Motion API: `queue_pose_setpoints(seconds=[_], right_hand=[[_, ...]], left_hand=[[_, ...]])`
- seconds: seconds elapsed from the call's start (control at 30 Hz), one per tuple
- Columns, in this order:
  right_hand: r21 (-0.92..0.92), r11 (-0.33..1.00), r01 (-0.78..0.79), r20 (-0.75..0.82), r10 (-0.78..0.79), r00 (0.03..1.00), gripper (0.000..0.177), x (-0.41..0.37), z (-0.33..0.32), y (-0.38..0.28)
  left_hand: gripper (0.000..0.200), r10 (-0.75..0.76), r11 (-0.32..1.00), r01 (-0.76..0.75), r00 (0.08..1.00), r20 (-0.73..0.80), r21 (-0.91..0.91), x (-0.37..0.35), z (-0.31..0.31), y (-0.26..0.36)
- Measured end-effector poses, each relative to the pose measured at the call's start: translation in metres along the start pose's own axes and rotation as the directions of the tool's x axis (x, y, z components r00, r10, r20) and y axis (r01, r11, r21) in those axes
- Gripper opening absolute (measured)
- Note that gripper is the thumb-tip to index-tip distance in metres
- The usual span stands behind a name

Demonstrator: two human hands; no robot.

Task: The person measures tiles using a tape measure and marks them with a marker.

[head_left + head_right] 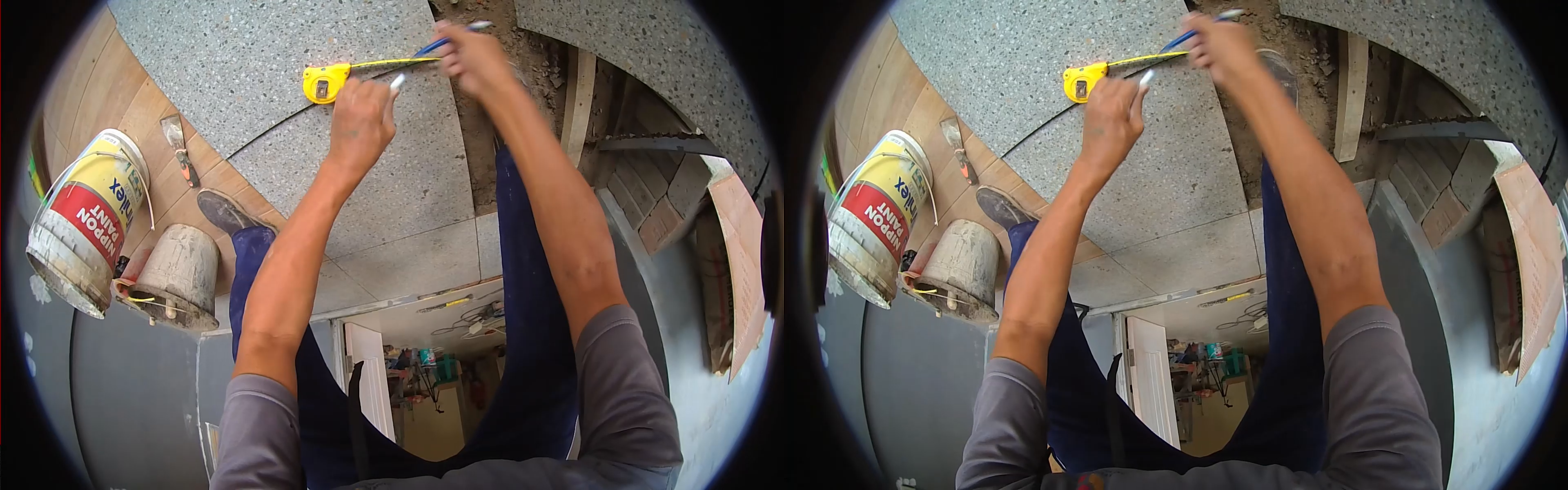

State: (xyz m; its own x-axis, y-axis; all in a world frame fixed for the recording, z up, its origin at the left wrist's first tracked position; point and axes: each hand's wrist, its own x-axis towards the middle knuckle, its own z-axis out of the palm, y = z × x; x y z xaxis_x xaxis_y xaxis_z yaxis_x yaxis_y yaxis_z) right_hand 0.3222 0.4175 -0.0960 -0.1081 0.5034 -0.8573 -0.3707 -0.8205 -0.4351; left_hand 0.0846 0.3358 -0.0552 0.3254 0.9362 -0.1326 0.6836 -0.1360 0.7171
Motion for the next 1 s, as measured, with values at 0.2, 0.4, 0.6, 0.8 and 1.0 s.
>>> queue_pose_setpoints(seconds=[0.2,0.4,0.6,0.8,1.0], right_hand=[[-0.64,0.766,0.062,-0.193,-0.238,0.952,0.035,-0.019,-0.019,-0.024],[-0.92,0.35,0.178,0.02,-0.412,0.911,0.028,-0.011,-0.043,0.024],[-0.886,0.348,0.306,0.132,-0.444,0.886,0.035,-0.008,-0.043,0.05],[-0.872,0.359,0.332,0.126,-0.491,0.862,0.031,0.001,-0.038,0.047],[-0.855,0.431,0.287,0.04,-0.497,0.867,0.032,0.011,-0.043,0.04]], left_hand=[[0.018,-0.142,0.984,0.118,0.972,0.189,0.131,-0.1,0.026,-0.034],[0.029,-0.282,0.933,0.195,0.919,0.275,0.303,-0.078,0.022,-0.031],[0.064,-0.032,0.84,0.06,0.998,-0.061,0.54,-0.024,-0.011,-0.036],[0.071,-0.067,0.855,-0.003,0.991,0.116,0.519,-0.004,-0.007,-0.071],[0.054,-0.143,0.944,0.051,0.953,0.267,0.325,0.018,-0.026,-0.056]])
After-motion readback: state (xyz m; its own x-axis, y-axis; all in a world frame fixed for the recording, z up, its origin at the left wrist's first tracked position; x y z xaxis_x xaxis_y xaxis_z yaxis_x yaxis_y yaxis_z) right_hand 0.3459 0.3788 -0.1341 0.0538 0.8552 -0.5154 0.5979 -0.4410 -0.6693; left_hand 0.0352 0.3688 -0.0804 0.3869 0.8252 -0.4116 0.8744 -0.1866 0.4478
